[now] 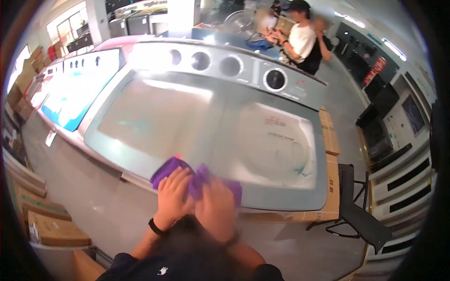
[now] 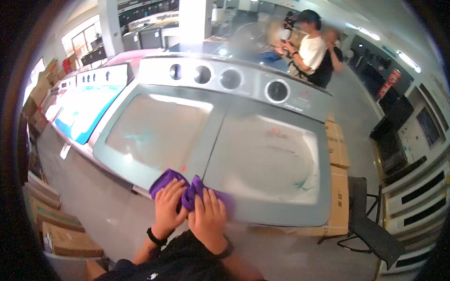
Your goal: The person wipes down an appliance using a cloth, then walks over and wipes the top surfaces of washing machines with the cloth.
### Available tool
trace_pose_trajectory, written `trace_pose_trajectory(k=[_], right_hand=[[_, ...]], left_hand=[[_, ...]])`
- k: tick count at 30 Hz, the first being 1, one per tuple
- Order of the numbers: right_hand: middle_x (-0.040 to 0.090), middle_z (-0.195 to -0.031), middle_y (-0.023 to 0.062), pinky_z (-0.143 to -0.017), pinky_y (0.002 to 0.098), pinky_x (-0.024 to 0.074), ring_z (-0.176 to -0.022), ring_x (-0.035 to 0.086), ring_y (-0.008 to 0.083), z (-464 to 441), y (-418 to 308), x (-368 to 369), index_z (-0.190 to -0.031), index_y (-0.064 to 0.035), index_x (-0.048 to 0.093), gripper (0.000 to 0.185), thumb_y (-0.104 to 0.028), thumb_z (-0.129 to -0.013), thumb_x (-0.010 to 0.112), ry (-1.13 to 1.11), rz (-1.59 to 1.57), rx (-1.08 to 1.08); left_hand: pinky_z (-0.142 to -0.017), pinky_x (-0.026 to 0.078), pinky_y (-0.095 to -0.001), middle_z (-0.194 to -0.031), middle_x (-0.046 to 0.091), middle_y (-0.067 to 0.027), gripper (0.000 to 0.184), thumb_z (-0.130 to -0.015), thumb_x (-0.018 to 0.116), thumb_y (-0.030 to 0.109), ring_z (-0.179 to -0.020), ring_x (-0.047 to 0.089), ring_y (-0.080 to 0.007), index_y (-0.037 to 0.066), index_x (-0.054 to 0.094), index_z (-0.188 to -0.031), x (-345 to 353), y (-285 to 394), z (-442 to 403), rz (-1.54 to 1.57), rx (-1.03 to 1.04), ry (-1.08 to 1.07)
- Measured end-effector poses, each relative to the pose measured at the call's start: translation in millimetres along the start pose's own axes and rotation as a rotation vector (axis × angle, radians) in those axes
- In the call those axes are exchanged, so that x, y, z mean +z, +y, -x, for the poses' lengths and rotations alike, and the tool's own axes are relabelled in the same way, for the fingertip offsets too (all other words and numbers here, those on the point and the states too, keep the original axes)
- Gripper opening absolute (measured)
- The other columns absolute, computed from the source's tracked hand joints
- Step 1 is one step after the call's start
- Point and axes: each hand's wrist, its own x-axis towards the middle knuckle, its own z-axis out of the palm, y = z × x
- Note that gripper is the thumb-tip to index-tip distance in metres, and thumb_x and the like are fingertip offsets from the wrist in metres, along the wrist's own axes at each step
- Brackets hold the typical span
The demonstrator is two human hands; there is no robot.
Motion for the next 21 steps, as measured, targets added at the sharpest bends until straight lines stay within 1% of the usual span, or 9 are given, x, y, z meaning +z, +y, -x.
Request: trace_pose_trajectory(k=[1, 4, 6, 9, 10, 13, 14, 17, 21], right_hand=[[0.062, -0.13, 0.021, -0.101, 0.0505, 0.043, -0.125, 0.058, 0.0359, -2, -7, 6, -0.121, -0.0013, 0.062, 0.039, -0.019, -0.086, 0.059, 0.002, -0.001, -0.018], [0.063, -0.13, 0.0195, -0.103, 0.0493, 0.0432, -0.127, 0.057, 0.0346, -5, -13, 7, -0.121, -0.0025, 0.063, 0.038, -0.017, -0.086, 0.06, 0.007, 0.002, -0.029], [0.063, -0.13, 0.0197, -0.103, 0.0492, 0.0433, -0.127, 0.057, 0.0347, -1, -11, -4, -0.12, -0.0019, 0.063, 0.038, -0.015, -0.085, 0.06, -0.013, -0.043, -0.002], [0.063, -0.13, 0.0207, -0.102, 0.0494, 0.0442, -0.127, 0.057, 0.0353, 11, 5, -17, -0.12, -0.0011, 0.063, 0.038, -0.012, -0.083, 0.061, 0.002, -0.02, 0.068], [0.063, -0.13, 0.0209, -0.102, 0.0496, 0.0444, -0.127, 0.057, 0.0358, 18, 18, -18, -0.12, -0.0011, 0.063, 0.039, -0.012, -0.083, 0.061, 0.026, 0.006, 0.092], [0.061, -0.132, 0.0227, -0.102, 0.0529, 0.0436, -0.126, 0.056, 0.0391, 34, 37, -44, -0.121, -0.0001, 0.063, 0.042, -0.012, -0.081, 0.06, 0.081, 0.181, 0.179], [0.06, -0.132, 0.0231, -0.103, 0.0536, 0.0429, -0.126, 0.056, 0.04, 39, 44, -52, -0.121, 0.0002, 0.062, 0.043, -0.012, -0.08, 0.06, 0.107, 0.213, 0.235], [0.059, -0.132, 0.0243, -0.104, 0.055, 0.0414, -0.125, 0.055, 0.0424, 57, 64, -61, -0.122, 0.001, 0.061, 0.045, -0.01, -0.079, 0.059, 0.187, 0.31, 0.314], [0.06, -0.13, 0.0251, -0.105, 0.0558, 0.0402, -0.124, 0.054, 0.0447, 58, 61, -53, -0.122, 0.0011, 0.061, 0.045, -0.009, -0.079, 0.057, 0.253, 0.387, 0.354]], left_hand=[[-0.105, 0.036, -0.0448, -0.139, 0.062, -0.0082, 0.051, -0.075, 0.066, 0.023, -0.135, 0.053, -0.0275, 0.007, 0.066, -0.123, -4, -9, -1, -0.037, -0.013, 0.037], [-0.107, 0.033, -0.045, -0.14, 0.06, -0.0121, 0.052, -0.078, 0.065, 0.024, -0.136, 0.051, -0.0306, 0.005, 0.064, -0.127, -9, -16, -2, -0.045, -0.003, 0.018], [-0.108, 0.03, -0.0471, -0.143, 0.057, -0.0151, 0.056, -0.079, 0.062, 0.025, -0.139, 0.047, -0.033, 0.003, 0.061, -0.13, -3, -9, 0, -0.046, 0.014, 0.0], [-0.108, 0.028, -0.0494, -0.147, 0.054, -0.0151, 0.06, -0.078, 0.06, 0.025, -0.141, 0.045, -0.0325, 0.003, 0.059, -0.133, 8, 19, -4, -0.084, 0.026, -0.084], [-0.106, 0.029, -0.0506, -0.148, 0.052, -0.0136, 0.062, -0.076, 0.06, 0.025, -0.141, 0.045, -0.0295, 0.003, 0.058, -0.134, 13, 26, -5, -0.082, 0.062, -0.113], [-0.109, 0.024, -0.0522, -0.15, 0.051, -0.0149, 0.06, -0.081, 0.058, 0.028, -0.145, 0.041, -0.0306, 0.002, 0.057, -0.135, 25, 56, -11, -0.005, 0.16, -0.219], [-0.107, 0.027, -0.0528, -0.149, 0.051, -0.0139, 0.06, -0.08, 0.06, 0.029, -0.144, 0.042, -0.0295, 0.003, 0.058, -0.134, 30, 65, -14, 0.003, 0.203, -0.254], [-0.106, 0.029, -0.0525, -0.149, 0.051, -0.0134, 0.058, -0.08, 0.062, 0.031, -0.142, 0.043, -0.0286, 0.004, 0.059, -0.132, 43, 80, -11, 0.069, 0.348, -0.242], [-0.106, 0.029, -0.052, -0.148, 0.053, -0.0118, 0.057, -0.081, 0.064, 0.031, -0.141, 0.045, -0.0267, 0.006, 0.06, -0.132, 46, 77, -9, 0.095, 0.391, -0.212]])
